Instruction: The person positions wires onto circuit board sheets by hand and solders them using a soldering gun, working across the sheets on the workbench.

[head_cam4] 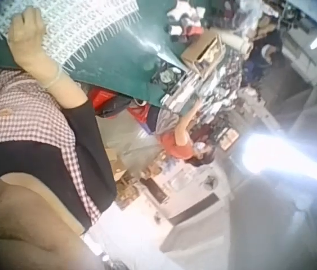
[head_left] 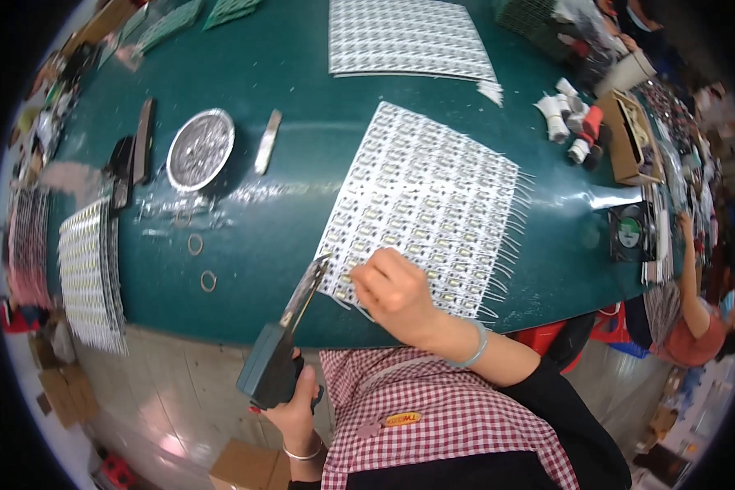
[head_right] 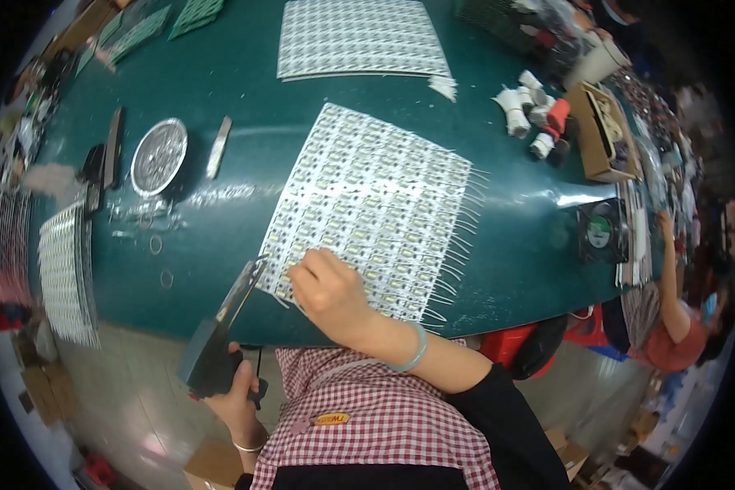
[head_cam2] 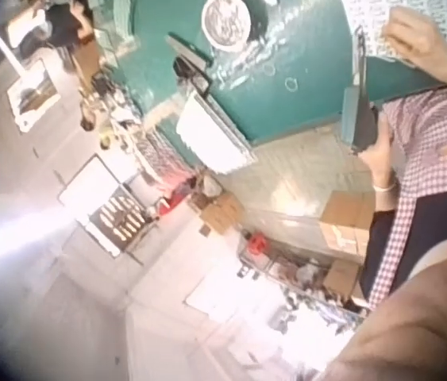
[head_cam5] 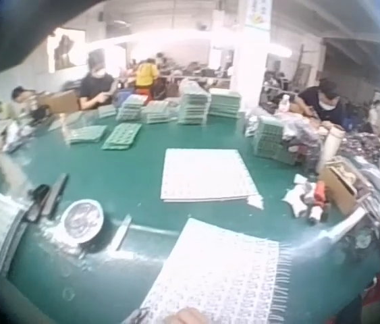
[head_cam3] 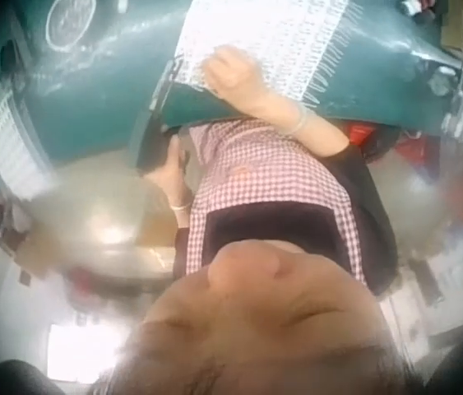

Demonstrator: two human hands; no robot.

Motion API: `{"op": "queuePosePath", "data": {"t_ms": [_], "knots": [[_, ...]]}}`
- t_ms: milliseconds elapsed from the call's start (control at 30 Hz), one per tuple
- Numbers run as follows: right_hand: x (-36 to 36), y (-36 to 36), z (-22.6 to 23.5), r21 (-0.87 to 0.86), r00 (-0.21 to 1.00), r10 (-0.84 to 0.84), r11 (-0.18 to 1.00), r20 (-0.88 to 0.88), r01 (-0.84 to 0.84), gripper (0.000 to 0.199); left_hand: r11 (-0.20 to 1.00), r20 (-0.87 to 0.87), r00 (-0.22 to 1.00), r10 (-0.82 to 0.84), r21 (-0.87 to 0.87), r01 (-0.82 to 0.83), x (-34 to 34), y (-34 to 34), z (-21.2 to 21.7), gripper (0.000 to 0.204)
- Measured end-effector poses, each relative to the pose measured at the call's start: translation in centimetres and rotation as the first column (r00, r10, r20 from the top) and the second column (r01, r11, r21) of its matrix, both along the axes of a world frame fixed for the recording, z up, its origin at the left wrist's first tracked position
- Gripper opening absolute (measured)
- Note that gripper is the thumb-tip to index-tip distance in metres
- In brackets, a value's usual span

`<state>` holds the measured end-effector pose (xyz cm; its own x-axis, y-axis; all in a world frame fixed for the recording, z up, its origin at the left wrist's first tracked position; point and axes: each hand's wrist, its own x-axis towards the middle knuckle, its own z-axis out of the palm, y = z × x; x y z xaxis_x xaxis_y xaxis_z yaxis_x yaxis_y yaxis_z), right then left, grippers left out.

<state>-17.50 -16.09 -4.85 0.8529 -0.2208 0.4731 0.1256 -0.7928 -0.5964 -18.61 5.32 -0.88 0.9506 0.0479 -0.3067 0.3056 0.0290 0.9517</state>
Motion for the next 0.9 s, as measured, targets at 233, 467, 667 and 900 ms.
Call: {"op": "queuePosePath", "data": {"t_ms": [233,467,667,900], "knots": [[-0.1,0.1,-0.1,0.016,1.000,0.008,1.000,0.004,-0.008,0.018,0.984,0.046,0.988,-0.150,0.107,0.144,-0.6,1.4,-1.5,0.038],[-0.3,-0.1,0.0,0.016,0.999,-0.017,1.000,0.033,0.017,0.021,0.973,0.000,0.985,-0.173,0.158,0.170,-0.5,1.0,-0.9,0.029],[-0.4,-0.1,-0.1,0.013,1.000,0.000,1.000,0.006,0.000,0.018,0.945,0.127,0.955,-0.269,0.225,0.236,-0.6,1.7,-2.7,0.032],[-0.3,-0.1,0.1,0.006,1.000,-0.007,1.000,0.017,0.007,0.021,0.931,0.141,0.946,-0.292,0.268,0.247,-0.7,2.0,-2.8,0.029]]}}
